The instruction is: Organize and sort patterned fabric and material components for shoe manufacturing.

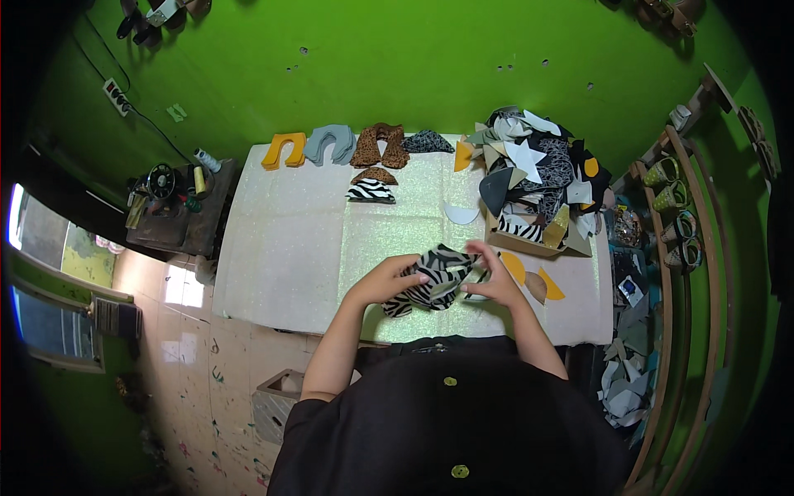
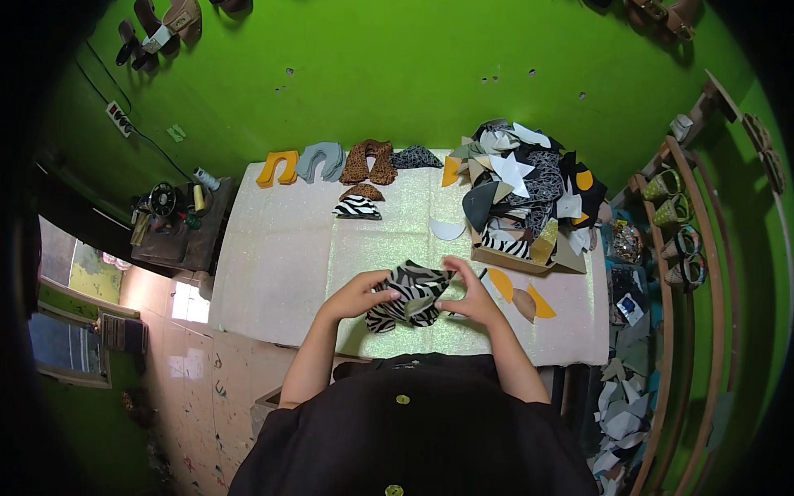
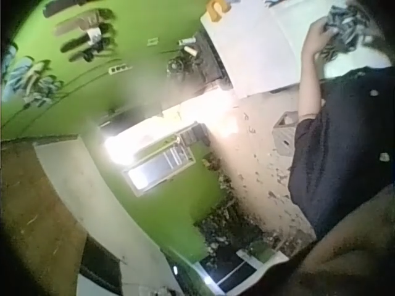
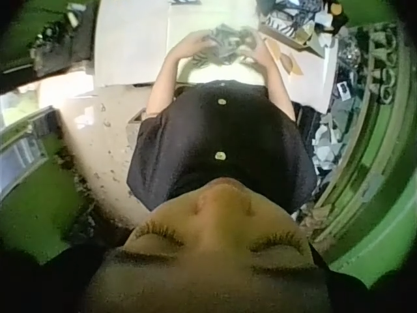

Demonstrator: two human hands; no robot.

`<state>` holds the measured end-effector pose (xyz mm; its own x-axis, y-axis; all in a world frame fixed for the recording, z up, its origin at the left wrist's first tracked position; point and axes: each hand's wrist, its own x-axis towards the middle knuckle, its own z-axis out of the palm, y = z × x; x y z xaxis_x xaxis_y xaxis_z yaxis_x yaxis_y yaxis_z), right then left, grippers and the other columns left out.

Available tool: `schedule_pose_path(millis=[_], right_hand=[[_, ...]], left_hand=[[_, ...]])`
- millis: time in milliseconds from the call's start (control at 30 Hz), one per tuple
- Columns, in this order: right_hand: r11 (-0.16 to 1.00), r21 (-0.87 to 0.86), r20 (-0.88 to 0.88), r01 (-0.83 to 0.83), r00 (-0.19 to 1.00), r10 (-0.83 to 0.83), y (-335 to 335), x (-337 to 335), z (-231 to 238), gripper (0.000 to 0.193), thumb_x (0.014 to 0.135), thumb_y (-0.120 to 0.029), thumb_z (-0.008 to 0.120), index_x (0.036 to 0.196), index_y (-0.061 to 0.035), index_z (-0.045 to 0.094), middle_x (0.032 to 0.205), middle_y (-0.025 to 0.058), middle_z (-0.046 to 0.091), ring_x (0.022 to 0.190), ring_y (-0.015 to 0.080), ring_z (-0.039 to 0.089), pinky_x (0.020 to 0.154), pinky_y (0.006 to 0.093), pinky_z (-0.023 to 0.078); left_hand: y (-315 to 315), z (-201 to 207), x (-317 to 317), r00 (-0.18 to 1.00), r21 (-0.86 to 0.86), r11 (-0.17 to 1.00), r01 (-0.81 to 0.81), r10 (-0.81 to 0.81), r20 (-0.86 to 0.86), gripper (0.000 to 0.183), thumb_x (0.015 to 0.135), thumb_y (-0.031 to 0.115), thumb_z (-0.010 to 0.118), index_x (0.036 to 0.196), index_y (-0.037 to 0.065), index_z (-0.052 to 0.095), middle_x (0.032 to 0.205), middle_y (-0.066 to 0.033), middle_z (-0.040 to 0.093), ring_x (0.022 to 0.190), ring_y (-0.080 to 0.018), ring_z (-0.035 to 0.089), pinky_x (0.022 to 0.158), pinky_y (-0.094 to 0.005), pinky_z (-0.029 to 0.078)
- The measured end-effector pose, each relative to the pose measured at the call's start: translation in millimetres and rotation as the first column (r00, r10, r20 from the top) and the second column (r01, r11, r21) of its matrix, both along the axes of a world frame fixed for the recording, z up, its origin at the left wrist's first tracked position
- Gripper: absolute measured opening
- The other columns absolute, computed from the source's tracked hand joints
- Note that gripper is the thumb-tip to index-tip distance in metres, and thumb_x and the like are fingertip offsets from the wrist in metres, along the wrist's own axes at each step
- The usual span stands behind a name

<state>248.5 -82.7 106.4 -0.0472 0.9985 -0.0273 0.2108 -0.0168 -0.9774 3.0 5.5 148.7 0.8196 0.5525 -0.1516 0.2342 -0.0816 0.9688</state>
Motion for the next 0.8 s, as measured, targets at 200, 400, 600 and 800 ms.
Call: schedule_pose_path(millis=[200, 400, 600, 800], right_hand=[[0.978, -0.208, -0.490, -0.014, 0.867, -0.092, 16, -50, -22, 0.042, 0.079, -0.002, 0.068, 0.117, 0.0006, 0.049, 0.102, 0.0104, 0.064, 0.091, 0.0145, 0.062, 0.080, 0.0273, 0.050], [0.948, -0.280, -0.197, 0.150, 0.958, -0.210, 37, -60, -68, 0.042, 0.080, -0.012, 0.068, 0.113, -0.0026, 0.044, 0.095, 0.0147, 0.065, 0.083, 0.0189, 0.065, 0.069, 0.0302, 0.050], [0.977, -0.101, 0.728, 0.187, 0.684, -0.056, 29, -67, -59, 0.082, 0.067, -0.032, 0.073, 0.135, -0.0082, 0.034, 0.135, 0.0162, 0.035, 0.125, 0.0313, 0.032, 0.098, 0.0479, 0.025], [0.989, -0.118, 0.712, -0.093, 0.686, 0.149, 58, -74, -69, 0.099, 0.059, -0.032, 0.078, 0.140, -0.0127, 0.025, 0.144, 0.0171, 0.027, 0.136, 0.0328, 0.021, 0.103, 0.0591, 0.017]], left_hand=[[-6, -34, -23, 0.874, -0.172, 0.862, -0.478, 0.487, 0.012, 0.031, 0.087, 0.017, 0.062, 0.110, -0.001, 0.054, 0.093, -0.0063, 0.062, 0.084, -0.0101, 0.057, 0.073, -0.0252, 0.047], [-18, -103, -32, 0.717, 0.195, 0.739, -0.644, 0.673, -0.183, 0.060, 0.082, 0.034, 0.066, 0.127, 0.000, 0.044, 0.095, -0.0210, 0.063, 0.087, -0.0311, 0.063, 0.075, -0.0379, 0.049], [-14, -94, -30, 0.673, 0.711, 0.641, -0.289, 0.664, -0.325, 0.080, 0.069, 0.038, 0.075, 0.130, -0.001, 0.042, 0.124, -0.0258, 0.047, 0.116, -0.0401, 0.045, 0.095, -0.0435, 0.039], [23, -103, -8, 0.834, 0.714, 0.693, 0.096, 0.336, -0.438, 0.097, 0.060, 0.049, 0.076, 0.138, 0.010, 0.035, 0.137, -0.0177, 0.040, 0.129, -0.0329, 0.035, 0.104, -0.0541, 0.024]])
